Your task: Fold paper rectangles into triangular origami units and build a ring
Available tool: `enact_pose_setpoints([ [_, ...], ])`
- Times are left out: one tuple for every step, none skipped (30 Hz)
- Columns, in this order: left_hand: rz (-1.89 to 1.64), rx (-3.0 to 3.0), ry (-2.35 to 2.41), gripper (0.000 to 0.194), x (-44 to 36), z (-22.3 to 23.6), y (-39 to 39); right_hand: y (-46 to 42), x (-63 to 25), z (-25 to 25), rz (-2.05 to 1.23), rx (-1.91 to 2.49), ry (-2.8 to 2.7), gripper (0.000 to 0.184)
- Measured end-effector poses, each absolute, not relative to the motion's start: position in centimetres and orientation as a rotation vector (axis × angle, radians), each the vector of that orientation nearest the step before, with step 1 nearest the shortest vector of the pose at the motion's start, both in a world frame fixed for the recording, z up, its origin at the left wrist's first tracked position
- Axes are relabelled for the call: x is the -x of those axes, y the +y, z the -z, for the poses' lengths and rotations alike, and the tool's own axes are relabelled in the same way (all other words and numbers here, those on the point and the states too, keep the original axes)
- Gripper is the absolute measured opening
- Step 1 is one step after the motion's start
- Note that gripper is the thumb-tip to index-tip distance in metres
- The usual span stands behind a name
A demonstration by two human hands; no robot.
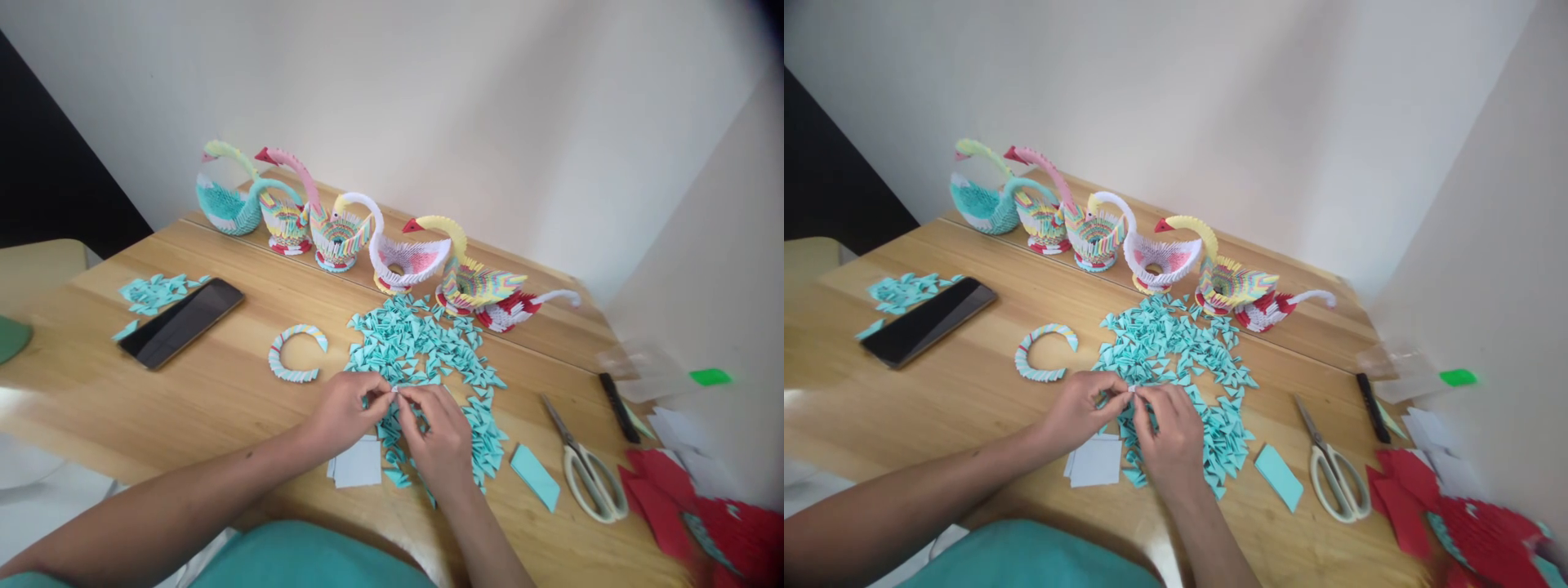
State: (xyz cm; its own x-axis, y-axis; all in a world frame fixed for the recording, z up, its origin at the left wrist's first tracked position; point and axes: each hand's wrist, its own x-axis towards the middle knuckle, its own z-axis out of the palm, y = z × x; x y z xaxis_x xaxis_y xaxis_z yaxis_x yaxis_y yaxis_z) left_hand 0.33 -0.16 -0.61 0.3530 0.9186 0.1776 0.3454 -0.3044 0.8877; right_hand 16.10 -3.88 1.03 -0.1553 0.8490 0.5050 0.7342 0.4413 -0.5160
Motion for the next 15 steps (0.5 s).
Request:
enact_pose_setpoints([
  [-0.923, -1.873, 1.120, 0.018, -0.33, 0.67, -0.24, -3.89, -16.05, -0.95, -0.133, 1.325, -1.952, 0.012],
  [-0.928, -1.909, 1.123, 0.018, -0.31, 0.74, -0.32, -3.89, -16.01, -0.88, -0.073, 1.320, -1.969, 0.012],
  [-0.934, -1.940, 1.120, 0.018, -0.31, 0.80, -0.39, -3.89, -15.98, -0.84, -0.013, 1.313, -1.984, 0.011],
  [-0.939, -1.964, 1.113, 0.018, -0.30, 0.84, -0.46, -3.91, -15.96, -0.82, 0.043, 1.306, -1.997, 0.011],
  [-0.941, -1.983, 1.102, 0.018, -0.31, 0.84, -0.53, -3.94, -15.93, -0.84, 0.091, 1.299, -2.009, 0.011],
  [-0.939, -1.997, 1.091, 0.018, -0.33, 0.81, -0.58, -3.98, -15.90, -0.88, 0.130, 1.296, -2.015, 0.011],
  [-0.933, -2.009, 1.084, 0.019, -0.36, 0.74, -0.63, -4.03, -15.85, -0.94, 0.157, 1.294, -2.017, 0.011],
  [-0.926, -2.019, 1.085, 0.019, -0.41, 0.64, -0.68, -4.08, -15.77, -0.99, 0.175, 1.294, -2.017, 0.011],
  [-0.919, -2.023, 1.099, 0.020, -0.46, 0.54, -0.72, -4.14, -15.67, -1.03, 0.189, 1.295, -2.017, 0.012],
  [-0.911, -2.022, 1.122, 0.020, -0.52, 0.43, -0.75, -4.19, -15.54, -1.05, 0.200, 1.298, -2.019, 0.012],
  [-0.903, -2.012, 1.148, 0.020, -0.58, 0.34, -0.77, -4.25, -15.39, -1.04, 0.209, 1.301, -2.022, 0.013],
  [-0.895, -1.987, 1.173, 0.020, -0.63, 0.27, -0.77, -4.29, -15.24, -1.02, 0.214, 1.307, -2.026, 0.013],
  [-0.887, -1.948, 1.193, 0.018, -0.66, 0.23, -0.75, -4.33, -15.12, -0.99, 0.210, 1.313, -2.027, 0.014],
  [-0.882, -1.900, 1.204, 0.017, -0.67, 0.20, -0.70, -4.34, -15.05, -0.96, 0.186, 1.318, -2.022, 0.014],
  [-0.880, -1.854, 1.200, 0.016, -0.66, 0.19, -0.63, -4.33, -15.07, -0.96, 0.128, 1.321, -2.005, 0.015],
])
